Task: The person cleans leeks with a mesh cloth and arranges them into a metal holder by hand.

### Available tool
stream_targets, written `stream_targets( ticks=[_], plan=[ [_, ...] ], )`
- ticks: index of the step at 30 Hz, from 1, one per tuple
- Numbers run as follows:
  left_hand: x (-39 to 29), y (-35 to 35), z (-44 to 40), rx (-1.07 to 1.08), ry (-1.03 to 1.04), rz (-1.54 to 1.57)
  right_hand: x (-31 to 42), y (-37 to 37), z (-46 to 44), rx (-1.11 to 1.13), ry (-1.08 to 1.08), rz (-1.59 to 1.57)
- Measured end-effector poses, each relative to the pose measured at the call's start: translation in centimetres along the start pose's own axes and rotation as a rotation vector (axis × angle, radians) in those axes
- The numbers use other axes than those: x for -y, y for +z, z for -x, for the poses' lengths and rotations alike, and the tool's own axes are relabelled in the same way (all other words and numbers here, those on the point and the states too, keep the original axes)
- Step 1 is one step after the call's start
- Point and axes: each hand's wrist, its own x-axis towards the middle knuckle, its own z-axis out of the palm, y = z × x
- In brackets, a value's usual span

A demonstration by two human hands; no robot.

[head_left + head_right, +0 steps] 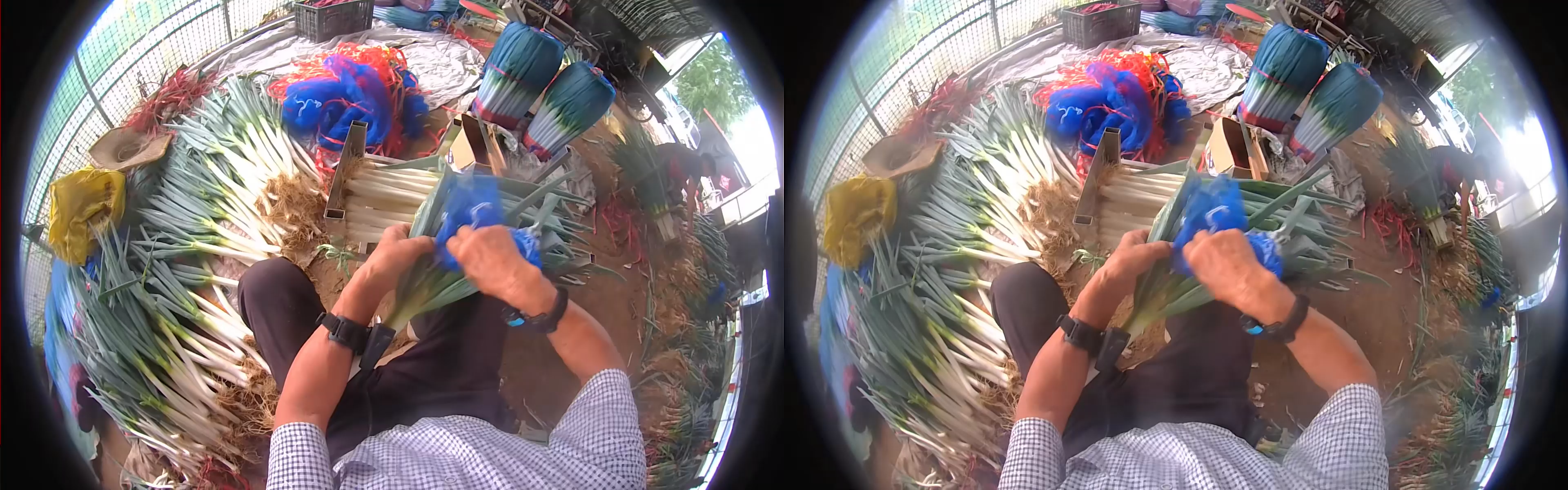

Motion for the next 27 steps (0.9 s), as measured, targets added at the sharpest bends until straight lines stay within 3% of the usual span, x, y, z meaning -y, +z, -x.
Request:
stream_targets(
  ticks=[3,6,9,10,13,16,17,19,21,23,25,27],
  plan=[
    [1.1,-0.6,-0.8,0.019,0.004,0.070,4.8,-0.4,-0.8,0.132,-0.129,-0.069],
    [2.4,-1.5,-1.0,0.048,0.023,0.107,7.4,0.4,0.0,-0.034,-0.313,-0.548],
    [-1.1,-0.8,0.7,0.056,-0.096,-0.038,6.8,-2.5,0.6,-0.167,-0.312,-0.917],
    [0.2,-1.5,0.2,0.146,-0.012,0.141,4.9,-3.1,0.3,-0.311,-0.189,-0.831],
    [0.1,-1.2,0.0,0.079,-0.037,0.094,-1.3,-4.7,0.6,-0.609,0.177,-0.338],
    [0.2,-1.4,-0.1,0.087,-0.067,0.074,-1.7,-1.9,0.4,-0.155,0.158,-0.184],
    [0.6,-1.5,-0.7,0.093,-0.077,0.049,0.3,0.5,0.3,-0.199,-0.031,-0.326],
    [2.6,-1.7,-1.4,0.050,-0.069,0.054,5.5,0.6,0.6,0.061,-0.198,-0.361],
    [3.3,-2.2,-1.0,0.037,-0.074,0.094,4.6,1.0,0.7,-0.166,-0.270,-0.879],
    [1.7,-1.9,0.0,0.092,-0.089,0.171,1.3,-1.1,1.7,-0.273,-0.111,-0.916],
    [0.7,-1.7,-0.2,0.218,-0.097,0.019,-1.9,-3.5,3.4,-0.415,0.170,-0.765],
    [0.2,-1.0,-0.5,0.266,-0.049,-0.028,-4.7,-4.0,5.2,-0.564,0.291,-0.580]
  ],
)
